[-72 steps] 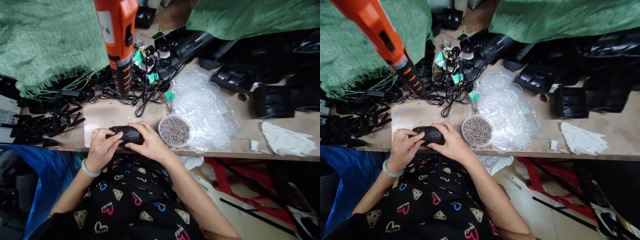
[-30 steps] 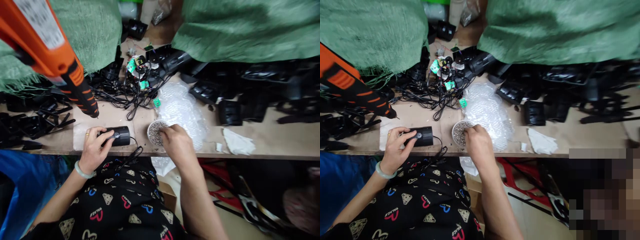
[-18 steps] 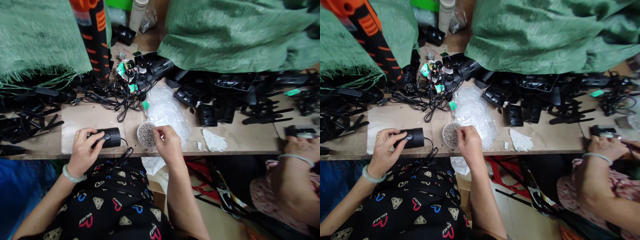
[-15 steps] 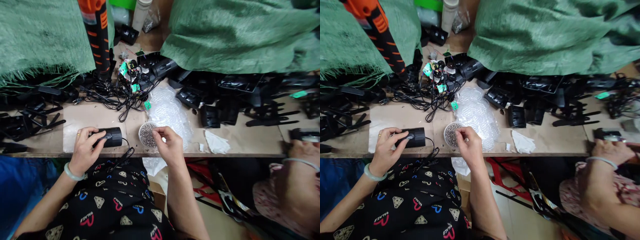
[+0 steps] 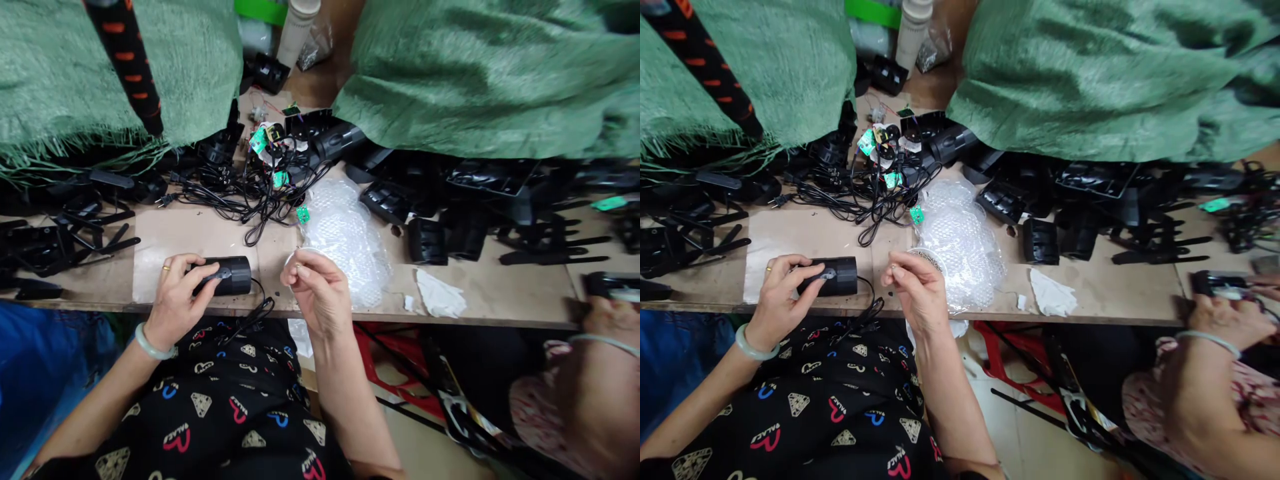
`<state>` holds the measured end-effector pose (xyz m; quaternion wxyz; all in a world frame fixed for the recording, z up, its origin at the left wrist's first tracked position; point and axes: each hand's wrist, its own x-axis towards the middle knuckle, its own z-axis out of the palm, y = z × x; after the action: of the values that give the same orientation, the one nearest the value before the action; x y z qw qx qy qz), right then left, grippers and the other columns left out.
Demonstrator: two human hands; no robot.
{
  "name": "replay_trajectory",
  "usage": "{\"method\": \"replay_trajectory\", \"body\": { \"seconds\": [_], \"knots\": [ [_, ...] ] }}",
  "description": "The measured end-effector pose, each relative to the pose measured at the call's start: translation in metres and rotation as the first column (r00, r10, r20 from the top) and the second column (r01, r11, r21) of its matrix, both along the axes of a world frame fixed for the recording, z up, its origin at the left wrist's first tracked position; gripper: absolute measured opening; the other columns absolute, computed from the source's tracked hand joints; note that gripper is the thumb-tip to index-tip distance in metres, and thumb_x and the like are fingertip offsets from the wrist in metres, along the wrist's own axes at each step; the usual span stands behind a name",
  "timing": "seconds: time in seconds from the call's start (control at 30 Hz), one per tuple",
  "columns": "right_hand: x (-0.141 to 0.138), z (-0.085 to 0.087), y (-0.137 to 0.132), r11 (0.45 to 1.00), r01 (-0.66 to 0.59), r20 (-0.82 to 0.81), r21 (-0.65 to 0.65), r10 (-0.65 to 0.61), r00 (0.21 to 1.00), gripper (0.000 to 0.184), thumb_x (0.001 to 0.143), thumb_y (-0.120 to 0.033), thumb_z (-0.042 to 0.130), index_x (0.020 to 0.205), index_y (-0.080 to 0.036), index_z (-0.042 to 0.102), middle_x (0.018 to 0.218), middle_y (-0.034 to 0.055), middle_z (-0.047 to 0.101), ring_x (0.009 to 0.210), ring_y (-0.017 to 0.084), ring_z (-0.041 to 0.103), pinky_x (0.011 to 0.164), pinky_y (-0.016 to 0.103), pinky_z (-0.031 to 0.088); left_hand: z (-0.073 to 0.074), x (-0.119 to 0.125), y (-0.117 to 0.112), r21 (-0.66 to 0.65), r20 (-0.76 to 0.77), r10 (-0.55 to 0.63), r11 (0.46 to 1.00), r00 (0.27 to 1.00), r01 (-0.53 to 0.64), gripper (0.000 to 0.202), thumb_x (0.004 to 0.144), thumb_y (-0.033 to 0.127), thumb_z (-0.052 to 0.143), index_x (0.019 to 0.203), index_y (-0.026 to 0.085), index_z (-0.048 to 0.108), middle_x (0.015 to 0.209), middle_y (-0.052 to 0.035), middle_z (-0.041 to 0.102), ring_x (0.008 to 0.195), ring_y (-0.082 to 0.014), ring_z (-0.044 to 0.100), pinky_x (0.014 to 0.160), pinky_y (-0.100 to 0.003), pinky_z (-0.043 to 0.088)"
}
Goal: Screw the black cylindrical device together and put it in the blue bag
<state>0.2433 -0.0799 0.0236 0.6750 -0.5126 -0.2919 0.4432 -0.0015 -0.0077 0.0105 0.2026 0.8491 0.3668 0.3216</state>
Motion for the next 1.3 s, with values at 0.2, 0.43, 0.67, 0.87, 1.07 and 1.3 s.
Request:
{"method": "replay_trajectory", "body": {
  "seconds": [0.2,0.43,0.67,0.87,1.07,1.3],
  "knots": [
    [-0.009,-0.002,-0.005,0.994,-0.036,0.104,-0.106,0.047,0.993,0.021,0.08,-0.041,0.084,0.089,-0.024,0.075,0.08,0.0019,0.074,0.067,0.019,0.071,0.071,0.039,0.064,0.001,0.001,-0.002,-0.005,0.009,-0.009,1.0,1.0,0.009,0.028,0.095,0.017,0.069,0.123,0.025,0.068,0.116,-0.0091,0.061,0.11,-0.025,0.059,0.097,-0.047,0.051],
    [-0.027,0.005,0.005,0.989,-0.148,0.549,0.021,0.112,0.828,0.005,0.091,-0.03,0.077,0.091,-0.025,0.078,0.089,0.0039,0.074,0.084,0.019,0.07,0.077,0.036,0.06,0.003,0.002,-0.005,0.007,-0.019,0.004,1.0,1.0,-0.004,0.023,0.098,0.021,0.067,0.121,0.021,0.069,0.114,-0.0096,0.062,0.108,-0.0245,0.061,0.096,-0.046,0.051],
    [-0.036,0.003,0.026,0.955,-0.289,0.722,0.063,0.157,0.674,0.002,0.092,-0.028,0.077,0.093,-0.026,0.077,0.085,0.0021,0.068,0.082,0.019,0.065,0.074,0.037,0.056,0.003,0.001,-0.008,0.006,-0.027,0.009,1.0,1.0,-0.009,0.021,0.099,0.021,0.065,0.119,0.019,0.069,0.113,-0.0097,0.062,0.108,-0.0245,0.06,0.095,-0.043,0.051],
    [-0.039,-0.008,0.03,0.941,-0.336,0.777,0.038,0.184,0.602,0.005,0.094,-0.027,0.074,0.091,-0.027,0.078,0.083,0.0017,0.063,0.084,0.02,0.062,0.077,0.039,0.052,0.002,0.001,-0.009,0.004,-0.022,0.009,1.0,1.0,-0.009,0.02,0.099,0.021,0.065,0.119,0.021,0.07,0.112,-0.0089,0.063,0.109,-0.0246,0.058,0.094,-0.043,0.051],
    [-0.039,-0.006,0.03,0.937,-0.347,0.788,0.04,0.185,0.588,0.006,0.093,-0.02,0.074,0.091,-0.025,0.076,0.084,0.0008,0.062,0.083,0.019,0.061,0.076,0.037,0.051,0.003,0.001,-0.008,0.017,-0.003,-0.001,1.0,1.0,0.001,0.02,0.1,0.021,0.064,0.119,0.02,0.069,0.112,-0.0088,0.062,0.108,-0.0241,0.058,0.094,-0.042,0.05],
    [-0.038,0.006,0.03,0.916,-0.399,0.777,-0.045,0.283,0.562,0.008,0.094,-0.018,0.073,0.092,-0.024,0.078,0.083,0.0018,0.063,0.085,0.02,0.062,0.077,0.037,0.052,0.002,0.0,-0.009,-0.007,-0.005,-0.005,1.0,1.0,0.005,0.02,0.099,0.021,0.066,0.119,0.019,0.07,0.114,-0.009,0.061,0.11,-0.0237,0.058,0.096,-0.043,0.05]
  ]
}}
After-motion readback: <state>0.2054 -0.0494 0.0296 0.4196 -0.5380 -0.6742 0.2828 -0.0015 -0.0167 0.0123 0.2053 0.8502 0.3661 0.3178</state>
